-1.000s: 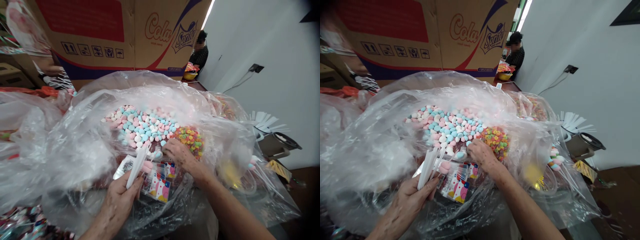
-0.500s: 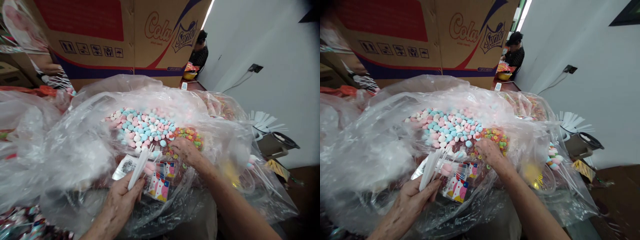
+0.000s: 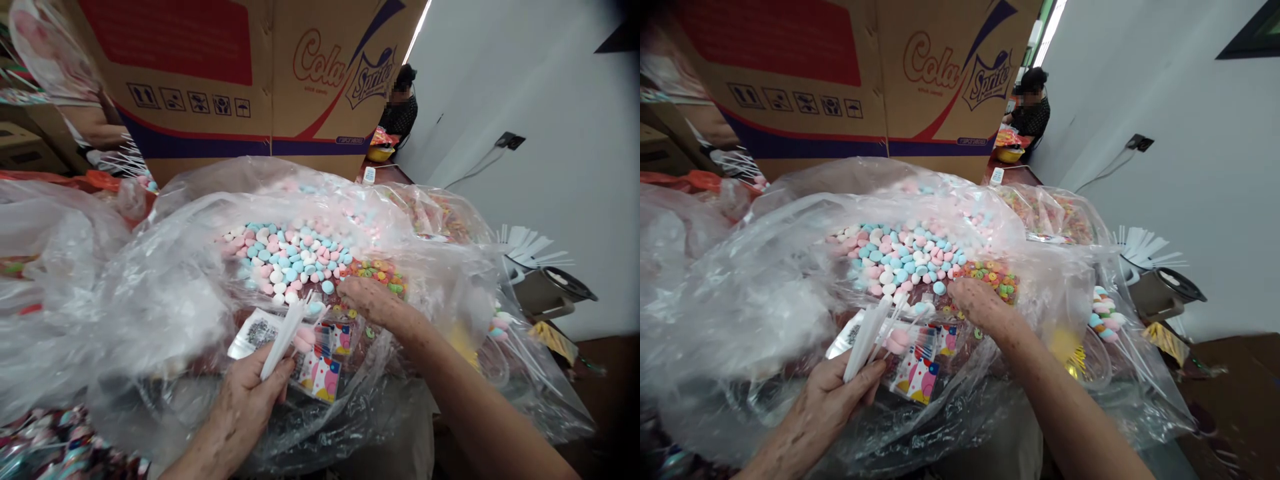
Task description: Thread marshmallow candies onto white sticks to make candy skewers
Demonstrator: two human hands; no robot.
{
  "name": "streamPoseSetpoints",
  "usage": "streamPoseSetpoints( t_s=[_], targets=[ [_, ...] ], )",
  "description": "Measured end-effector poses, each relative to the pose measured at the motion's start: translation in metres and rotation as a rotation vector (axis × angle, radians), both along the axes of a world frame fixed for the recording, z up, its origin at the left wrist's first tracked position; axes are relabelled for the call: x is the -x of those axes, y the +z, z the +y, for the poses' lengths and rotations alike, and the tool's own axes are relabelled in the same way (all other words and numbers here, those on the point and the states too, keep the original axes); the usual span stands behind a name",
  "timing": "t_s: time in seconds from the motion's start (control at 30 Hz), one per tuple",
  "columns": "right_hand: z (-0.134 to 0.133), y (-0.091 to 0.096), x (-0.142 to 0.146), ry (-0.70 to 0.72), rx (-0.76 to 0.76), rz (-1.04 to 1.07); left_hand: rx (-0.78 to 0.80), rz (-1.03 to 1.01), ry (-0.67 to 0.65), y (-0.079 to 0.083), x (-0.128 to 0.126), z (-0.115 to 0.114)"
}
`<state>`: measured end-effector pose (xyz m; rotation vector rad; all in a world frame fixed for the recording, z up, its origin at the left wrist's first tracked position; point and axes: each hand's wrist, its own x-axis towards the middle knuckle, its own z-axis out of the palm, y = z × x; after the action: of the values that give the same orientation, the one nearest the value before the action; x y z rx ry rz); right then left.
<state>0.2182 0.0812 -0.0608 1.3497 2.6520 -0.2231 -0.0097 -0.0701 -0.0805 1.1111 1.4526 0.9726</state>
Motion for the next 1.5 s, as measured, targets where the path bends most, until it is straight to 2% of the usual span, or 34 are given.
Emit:
streamPoseSetpoints(
  t_s=[0.13,0.17,0.23,0.33,0.4,0.47,0.57,0.7,0.77,0.93,1.03,1.1,1.23,1.33,1.43,1.5],
  targets=[
    [-0.004,-0.005,-0.003,-0.057,-0.038,0.163,0.003,0.034,-0.069,0.003,0.003,0.002],
    [-0.008,-0.007,-0.003,-0.100,-0.023,0.268,-0.008,0.034,-0.084,0.003,0.002,0.002],
    [-0.018,-0.010,-0.001,-0.237,0.115,0.656,-0.040,0.025,-0.086,0.002,0.001,0.004],
    [-0.037,-0.013,0.010,-0.444,0.456,1.338,-0.073,0.020,-0.105,0.000,-0.003,0.005],
    [-0.048,-0.013,0.018,-0.512,0.564,1.523,-0.063,0.026,-0.129,0.000,-0.004,0.005],
    [-0.055,-0.013,0.024,-0.558,0.588,1.581,-0.046,0.036,-0.126,0.000,-0.005,0.006],
    [-0.058,-0.013,0.028,-0.586,0.577,1.613,-0.037,0.061,-0.103,0.000,-0.004,0.007],
    [-0.059,-0.018,0.027,-0.552,0.536,1.591,-0.044,0.075,-0.094,-0.003,-0.003,0.006],
    [-0.061,-0.020,0.027,-0.508,0.448,1.531,-0.041,0.083,-0.100,-0.004,-0.003,0.005],
    [-0.068,-0.017,0.030,-0.328,0.116,1.327,-0.049,0.079,-0.092,-0.002,-0.003,0.006],
    [-0.074,-0.014,0.034,-0.226,0.012,1.262,-0.046,0.068,-0.072,-0.001,-0.004,0.007],
    [-0.080,-0.014,0.038,-0.194,0.029,1.259,-0.049,0.078,-0.065,-0.002,-0.004,0.007],
    [-0.089,-0.017,0.042,-0.169,0.198,1.228,-0.064,0.072,-0.051,-0.008,-0.005,0.005],
    [-0.082,-0.014,0.036,-0.230,0.215,1.204,-0.084,0.009,-0.030,-0.011,-0.004,0.003],
    [-0.058,-0.008,0.027,-0.304,-0.002,1.083,-0.089,-0.020,0.009,-0.007,-0.004,0.003],
    [-0.040,-0.007,0.024,-0.218,-0.172,0.864,-0.069,-0.030,0.053,-0.001,-0.003,0.002]
  ],
)
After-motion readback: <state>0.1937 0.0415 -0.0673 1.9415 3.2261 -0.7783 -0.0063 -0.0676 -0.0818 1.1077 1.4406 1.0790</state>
